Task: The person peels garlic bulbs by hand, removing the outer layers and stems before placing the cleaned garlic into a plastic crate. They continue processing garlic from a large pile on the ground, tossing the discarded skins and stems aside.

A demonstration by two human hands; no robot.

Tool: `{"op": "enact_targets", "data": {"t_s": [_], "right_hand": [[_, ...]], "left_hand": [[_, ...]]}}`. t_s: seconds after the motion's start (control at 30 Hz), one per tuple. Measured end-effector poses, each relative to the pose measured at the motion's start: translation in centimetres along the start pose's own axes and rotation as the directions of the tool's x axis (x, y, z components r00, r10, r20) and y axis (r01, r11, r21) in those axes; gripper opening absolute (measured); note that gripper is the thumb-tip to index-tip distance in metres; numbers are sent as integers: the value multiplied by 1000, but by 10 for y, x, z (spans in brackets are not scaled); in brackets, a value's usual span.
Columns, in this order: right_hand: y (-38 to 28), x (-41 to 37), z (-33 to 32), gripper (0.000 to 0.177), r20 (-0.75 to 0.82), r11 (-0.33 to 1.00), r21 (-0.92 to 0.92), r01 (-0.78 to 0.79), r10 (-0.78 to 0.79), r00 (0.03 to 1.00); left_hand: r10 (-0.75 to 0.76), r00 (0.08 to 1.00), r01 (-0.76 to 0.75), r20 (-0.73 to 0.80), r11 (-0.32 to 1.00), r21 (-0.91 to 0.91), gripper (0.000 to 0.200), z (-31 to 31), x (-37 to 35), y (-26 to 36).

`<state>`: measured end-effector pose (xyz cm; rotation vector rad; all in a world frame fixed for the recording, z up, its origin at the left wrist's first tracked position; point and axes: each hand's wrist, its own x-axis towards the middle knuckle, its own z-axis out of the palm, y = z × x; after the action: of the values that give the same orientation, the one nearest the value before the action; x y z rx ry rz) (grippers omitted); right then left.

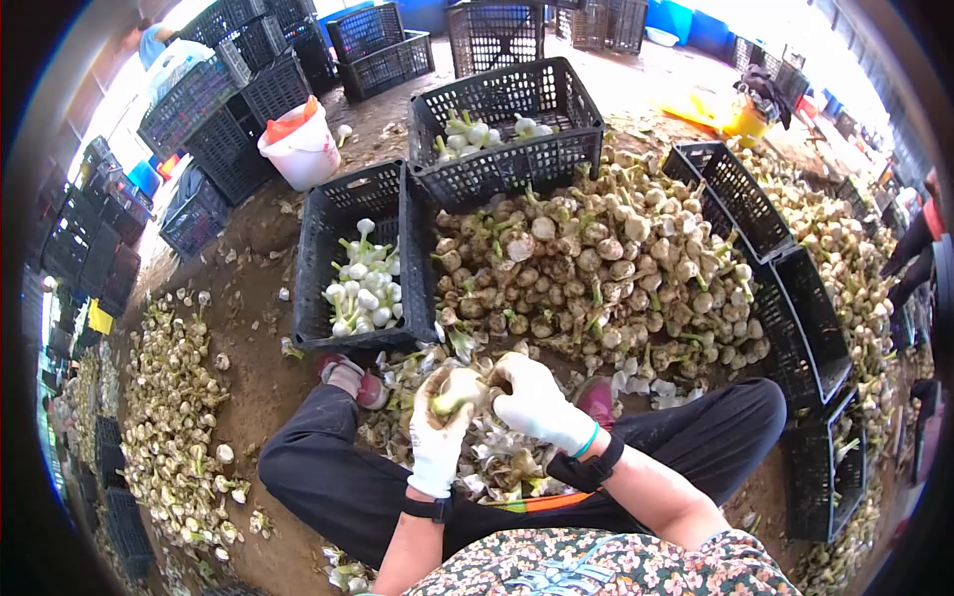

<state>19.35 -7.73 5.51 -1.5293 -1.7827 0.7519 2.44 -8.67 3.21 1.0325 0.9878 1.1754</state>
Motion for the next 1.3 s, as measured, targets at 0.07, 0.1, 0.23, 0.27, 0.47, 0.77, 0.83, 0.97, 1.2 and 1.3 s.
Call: {"op": "enact_targets", "data": {"t_s": [0.07, 0.1, 0.23, 0.27, 0.47, 0.77, 0.83, 0.97, 1.2, 1.3], "right_hand": [[-5, -8, 6, 17, -10, 976, 193, -105, 109, 994], [-5, -11, 11, 19, -32, 982, 185, -41, 48, 998], [5, -10, 17, 17, -115, 1000, 16, 9, -7, 993], [11, -8, 18, 16, -141, 999, -32, 16, -20, 990], [73, -5, 17, 14, -206, 972, -147, -181, 149, 967], [150, -27, 59, 31, 282, 852, -284, -440, 513, 811], [159, -9, 62, 38, 33, 806, -239, -542, 564, 825], [191, 45, 82, 44, 9, 830, -256, -496, 515, 857], [230, 73, 117, 45, 33, 672, -129, -729, 738, 674], [185, 56, 91, 30, 477, -91, 854, -511, 529, 702]], "left_hand": [[20, 996, -15, -84, 998, 60, 55, 5, 1, -4], [18, 996, -13, -86, 998, 61, 55, 5, 1, -9], [-45, 986, 35, -163, 997, -63, 30, -1, 6, -24], [-80, 989, 59, -122, 984, -167, 24, -5, 6, -25], [-118, 984, 176, 131, 705, -687, 45, -11, 10, -4], [-651, 758, 296, -22, 374, -879, 42, -25, 62, -27], [-452, 884, 192, -120, 585, -788, 49, -8, 98, -18], [-72, 994, 110, 83, 597, -794, 45, 36, 132, 77], [-321, 936, 255, -147, 902, -348, 38, -6, 86, -29], [-273, 955, 274, -119, 962, -3, 55, 2, 70, -65]]}}
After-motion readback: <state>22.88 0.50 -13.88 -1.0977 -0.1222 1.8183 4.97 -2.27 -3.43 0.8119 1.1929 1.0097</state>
